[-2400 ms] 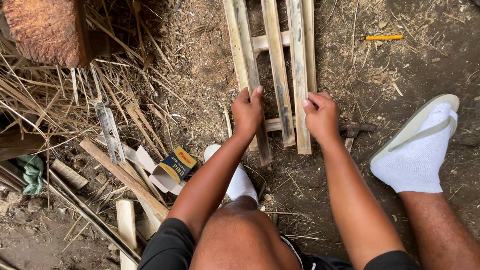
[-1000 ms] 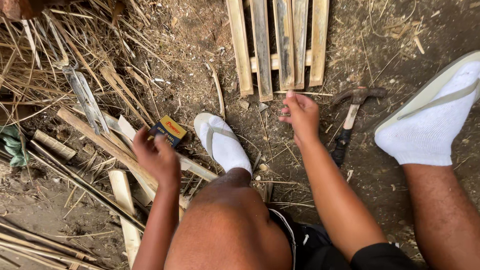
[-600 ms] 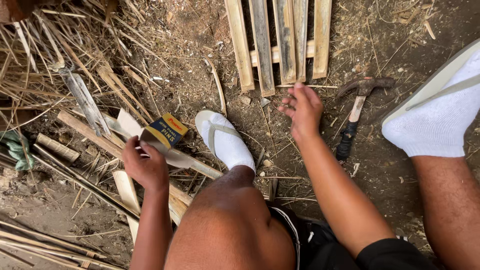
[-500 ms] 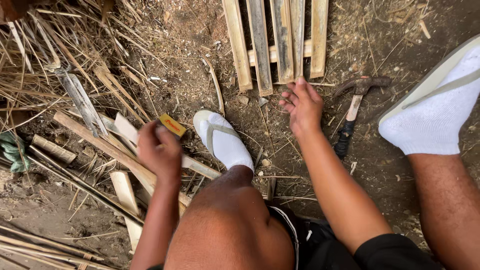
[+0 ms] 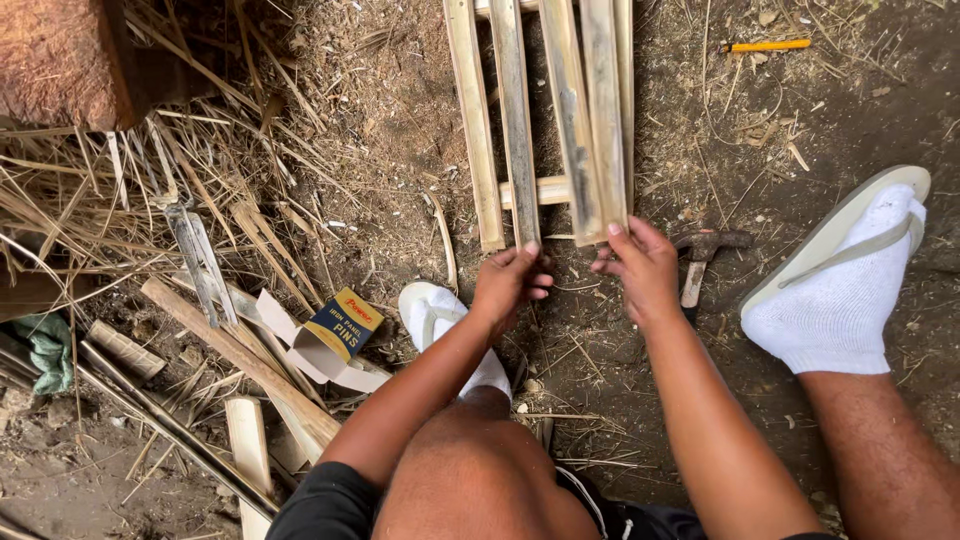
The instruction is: The person assembles a small wooden ladder-like structure on the ground using a hammer to drive nails into the joints. They repeatedly pick up nails from a box and secure the crossbars to the side rails.
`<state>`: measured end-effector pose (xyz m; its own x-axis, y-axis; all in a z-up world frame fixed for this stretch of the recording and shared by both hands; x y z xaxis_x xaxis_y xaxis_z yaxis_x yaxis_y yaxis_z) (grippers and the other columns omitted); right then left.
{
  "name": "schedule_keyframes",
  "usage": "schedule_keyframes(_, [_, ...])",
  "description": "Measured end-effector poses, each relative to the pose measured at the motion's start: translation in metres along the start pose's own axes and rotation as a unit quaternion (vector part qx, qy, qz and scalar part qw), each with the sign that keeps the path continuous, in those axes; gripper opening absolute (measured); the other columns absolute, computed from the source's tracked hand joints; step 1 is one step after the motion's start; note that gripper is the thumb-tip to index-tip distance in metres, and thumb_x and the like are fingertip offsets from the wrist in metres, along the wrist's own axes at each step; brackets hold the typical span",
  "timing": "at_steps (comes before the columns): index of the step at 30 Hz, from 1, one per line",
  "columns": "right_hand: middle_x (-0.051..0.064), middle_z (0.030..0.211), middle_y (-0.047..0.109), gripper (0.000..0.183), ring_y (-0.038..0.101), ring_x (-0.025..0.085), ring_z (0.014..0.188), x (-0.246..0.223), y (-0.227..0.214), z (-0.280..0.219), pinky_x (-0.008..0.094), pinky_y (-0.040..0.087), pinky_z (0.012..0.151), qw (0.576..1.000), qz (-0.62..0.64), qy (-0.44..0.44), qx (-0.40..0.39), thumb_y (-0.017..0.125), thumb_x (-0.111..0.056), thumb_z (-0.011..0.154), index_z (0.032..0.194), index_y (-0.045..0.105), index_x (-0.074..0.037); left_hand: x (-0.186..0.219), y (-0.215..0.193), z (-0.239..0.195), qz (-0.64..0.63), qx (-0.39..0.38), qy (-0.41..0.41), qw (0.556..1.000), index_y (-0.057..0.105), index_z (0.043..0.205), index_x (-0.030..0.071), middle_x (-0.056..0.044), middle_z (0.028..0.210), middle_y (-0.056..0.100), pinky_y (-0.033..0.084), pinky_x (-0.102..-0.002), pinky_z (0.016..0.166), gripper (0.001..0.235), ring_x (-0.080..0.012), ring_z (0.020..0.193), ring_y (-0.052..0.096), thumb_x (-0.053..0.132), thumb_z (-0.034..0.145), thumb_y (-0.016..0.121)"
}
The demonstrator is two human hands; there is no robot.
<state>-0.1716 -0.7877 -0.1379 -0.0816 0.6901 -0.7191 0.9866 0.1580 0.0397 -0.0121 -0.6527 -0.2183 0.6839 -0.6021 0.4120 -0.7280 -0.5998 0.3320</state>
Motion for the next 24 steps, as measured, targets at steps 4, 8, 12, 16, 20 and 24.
schedule_keyframes(4, [0.012, 0.099, 0.071, 0.026, 0.068, 0.015, 0.079, 0.005, -0.009, 0.001, 0.031, 0.064, 0.070, 0.999, -0.021, 0.008, 0.038, 0.067, -0.008, 0.098, 0.123, 0.070, 0.001, 0.017, -0.012, -0.012, 0.149, -0.014, 0.089, 0.985, 0.077, 0.099, 0.000, -0.009, 0.077, 0.074, 0.055, -0.025, 0.055, 0.030, -0.0110, 0.060, 0.066, 0.028, 0.103, 0.064])
schedule_keyframes(8, [0.013, 0.106, 0.072, 0.029, 0.069, 0.016, 0.083, 0.017, -0.018, -0.019, 0.031, 0.063, 0.075, 0.997, 0.035, 0.036, 0.058, 0.063, -0.004, 0.097, 0.126, 0.068, -0.001, 0.004, -0.027, -0.061, 0.124, -0.009, 0.087, 0.988, 0.075, 0.099, 0.002, -0.004, 0.068, 0.068, 0.046, -0.023, 0.049, 0.025, -0.0092, 0.054, 0.060, 0.025, 0.101, 0.065])
schedule_keyframes(12, [0.014, 0.111, 0.073, 0.029, 0.071, 0.017, 0.087, 0.015, -0.031, -0.028, 0.032, 0.062, 0.075, 0.996, 0.063, 0.030, 0.062, 0.060, -0.004, 0.097, 0.125, 0.067, 0.000, 0.009, -0.056, -0.084, 0.122, 0.051, 0.103, 0.986, 0.075, 0.099, 0.001, -0.002, 0.066, 0.067, 0.045, -0.024, 0.048, 0.023, -0.0092, 0.054, 0.061, 0.023, 0.099, 0.068])
schedule_keyframes(16, [0.014, 0.109, 0.071, 0.026, 0.068, 0.017, 0.084, 0.009, -0.060, -0.010, 0.031, 0.063, 0.078, 0.993, 0.089, -0.024, 0.076, 0.061, -0.002, 0.102, 0.126, 0.068, 0.002, 0.030, -0.092, -0.075, 0.162, 0.112, 0.130, 0.972, 0.074, 0.095, 0.001, 0.000, 0.067, 0.066, 0.048, -0.025, 0.047, 0.023, -0.0098, 0.051, 0.062, 0.023, 0.098, 0.070])
schedule_keyframes(20, [0.010, 0.104, 0.069, 0.026, 0.068, 0.016, 0.085, -0.005, -0.073, 0.020, 0.031, 0.062, 0.074, 0.995, 0.044, -0.048, 0.072, 0.062, -0.001, 0.104, 0.129, 0.068, 0.001, 0.080, -0.116, -0.055, 0.263, 0.179, 0.197, 0.927, 0.074, 0.086, -0.002, -0.005, 0.070, 0.071, 0.049, -0.029, 0.049, 0.031, -0.0125, 0.053, 0.063, 0.026, 0.099, 0.070])
schedule_keyframes(24, [0.016, 0.115, 0.069, 0.040, 0.071, 0.018, 0.089, -0.069, -0.054, -0.006, 0.033, 0.058, 0.070, 0.856, -0.402, -0.287, 0.152, 0.073, -0.002, 0.098, 0.134, 0.060, 0.008, 0.108, -0.126, -0.076, 0.506, 0.280, 0.160, 0.800, 0.079, 0.099, -0.001, -0.017, 0.080, 0.074, 0.054, -0.035, 0.063, 0.032, -0.0235, 0.064, 0.072, 0.031, 0.099, 0.075])
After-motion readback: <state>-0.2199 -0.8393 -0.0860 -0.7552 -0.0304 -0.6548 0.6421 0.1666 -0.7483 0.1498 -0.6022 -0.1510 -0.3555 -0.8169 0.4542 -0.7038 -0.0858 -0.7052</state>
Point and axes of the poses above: each hand's wrist, its own z-axis towards the middle knuckle, its own y-axis out of the palm, x = y × z, the point moved 8 cm from there along z, towards the middle knuckle
